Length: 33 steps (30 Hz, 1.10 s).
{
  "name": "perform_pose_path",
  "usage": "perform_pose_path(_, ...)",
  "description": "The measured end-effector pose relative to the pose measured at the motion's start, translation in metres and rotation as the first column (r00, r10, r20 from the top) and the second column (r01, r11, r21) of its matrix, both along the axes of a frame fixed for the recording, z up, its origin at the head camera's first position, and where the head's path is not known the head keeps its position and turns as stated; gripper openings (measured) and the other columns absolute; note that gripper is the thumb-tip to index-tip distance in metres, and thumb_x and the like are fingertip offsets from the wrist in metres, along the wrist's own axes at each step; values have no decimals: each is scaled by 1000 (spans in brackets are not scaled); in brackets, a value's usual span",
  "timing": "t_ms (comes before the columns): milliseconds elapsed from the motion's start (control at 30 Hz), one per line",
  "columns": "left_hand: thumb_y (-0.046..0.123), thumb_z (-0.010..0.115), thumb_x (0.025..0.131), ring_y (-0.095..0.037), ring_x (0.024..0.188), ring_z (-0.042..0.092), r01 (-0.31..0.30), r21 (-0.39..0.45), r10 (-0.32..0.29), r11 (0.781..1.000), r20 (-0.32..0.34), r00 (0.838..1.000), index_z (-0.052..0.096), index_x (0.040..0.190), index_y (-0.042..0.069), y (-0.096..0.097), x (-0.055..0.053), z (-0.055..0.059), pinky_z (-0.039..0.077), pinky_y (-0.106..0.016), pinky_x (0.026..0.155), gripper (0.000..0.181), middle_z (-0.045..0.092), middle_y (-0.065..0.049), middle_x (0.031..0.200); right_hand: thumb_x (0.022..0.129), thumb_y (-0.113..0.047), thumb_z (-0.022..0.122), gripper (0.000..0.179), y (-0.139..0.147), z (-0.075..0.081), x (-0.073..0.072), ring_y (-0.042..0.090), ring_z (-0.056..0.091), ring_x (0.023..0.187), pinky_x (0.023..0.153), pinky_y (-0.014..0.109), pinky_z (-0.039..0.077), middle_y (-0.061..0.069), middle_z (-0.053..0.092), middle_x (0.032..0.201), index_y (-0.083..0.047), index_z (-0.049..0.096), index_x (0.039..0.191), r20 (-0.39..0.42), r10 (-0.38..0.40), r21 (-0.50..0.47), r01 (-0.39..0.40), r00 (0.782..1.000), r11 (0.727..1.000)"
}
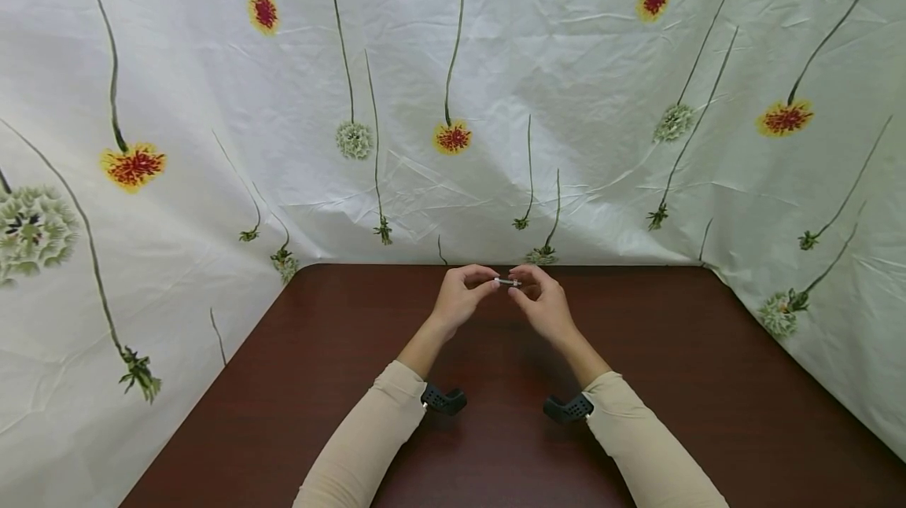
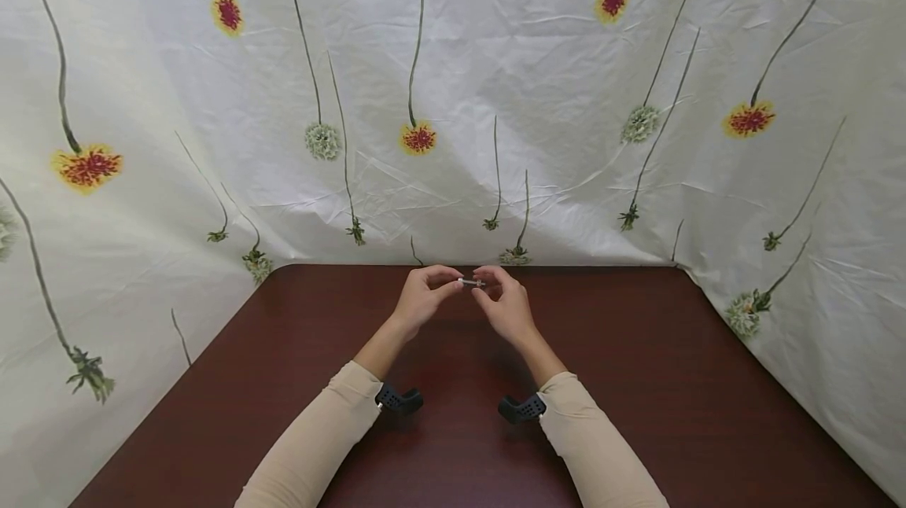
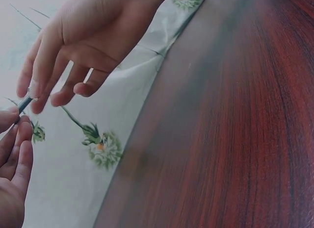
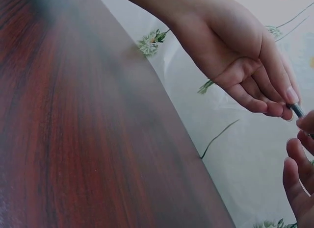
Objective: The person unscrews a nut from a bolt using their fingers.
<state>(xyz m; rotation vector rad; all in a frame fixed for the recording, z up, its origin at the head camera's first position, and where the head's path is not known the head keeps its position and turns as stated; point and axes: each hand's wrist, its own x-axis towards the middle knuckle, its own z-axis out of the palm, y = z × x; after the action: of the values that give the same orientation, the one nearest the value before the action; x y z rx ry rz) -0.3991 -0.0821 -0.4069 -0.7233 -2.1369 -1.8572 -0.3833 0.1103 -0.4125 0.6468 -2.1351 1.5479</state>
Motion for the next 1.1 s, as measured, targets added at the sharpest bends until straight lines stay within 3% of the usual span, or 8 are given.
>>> perform_pose_path(200,4,75,96,-34,101,70,0,8,0,1000,5,1000,74,111,-5,1,-1,0,55,-48,89,18,74,-19,108,101,-9,69,20,0,2,3,27,71,81,69,48,60,15,73,100,0,71,119,70,-13,-18,14,997,1000)
perform_pose_path(333,0,72,97,-43,101,70,9,-2,-9,1000,13,1000,72,112,-8,2,1,2,55,-52,88,17,72,-25,110,98,0,69,18,0,1,2,31,70,83,68,38,58,20,71,103,2,70,116,44,3,-27,-2,999,1000)
perform_pose_path(433,-2,70,97,-43,100,70,23,-9,-23,1000,22,1000,72,111,-10,1,9,10,57,-43,85,16,72,-26,109,96,2,71,27,0,1,1,32,71,87,68,33,56,22,70,113,1,67,122,27,23,-28,-22,999,999)
perform_pose_path(533,-4,69,97,-40,96,71,29,2,-29,1000,24,999,72,109,-11,1,20,19,58,-36,82,14,73,-26,106,99,-4,70,27,0,1,2,29,71,86,69,38,59,19,72,111,0,67,126,57,12,-27,-11,998,1000)
perform_pose_path(633,-5,68,97,-45,95,70,38,29,-39,999,23,999,71,108,-12,1,24,22,58,-46,85,13,72,-28,104,102,-9,68,23,0,1,2,32,71,84,69,38,59,15,74,99,3,70,121,83,-9,-26,11,997,1000)
perform_pose_path(800,-3,68,99,-54,101,65,69,36,-70,997,43,997,69,113,-15,1,5,6,50,-65,91,19,70,-32,108,99,-1,68,20,0,1,1,35,72,85,67,28,56,17,73,99,5,70,118,49,1,-21,0,999,1000)
perform_pose_path(933,3,69,99,-50,101,68,55,26,-56,998,36,998,70,115,-11,0,-3,-2,56,-51,88,21,71,-30,110,98,-3,71,25,0,1,1,31,72,88,68,30,56,17,73,110,0,69,123,35,-6,-15,6,999,1000)
perform_pose_path(1100,6,72,99,-47,100,70,37,34,-38,999,33,999,73,111,-5,0,-1,-2,58,-34,81,17,74,-23,106,102,-11,68,22,-1,1,1,33,73,83,65,27,57,16,75,96,4,71,118,85,-36,-28,38,996,999)
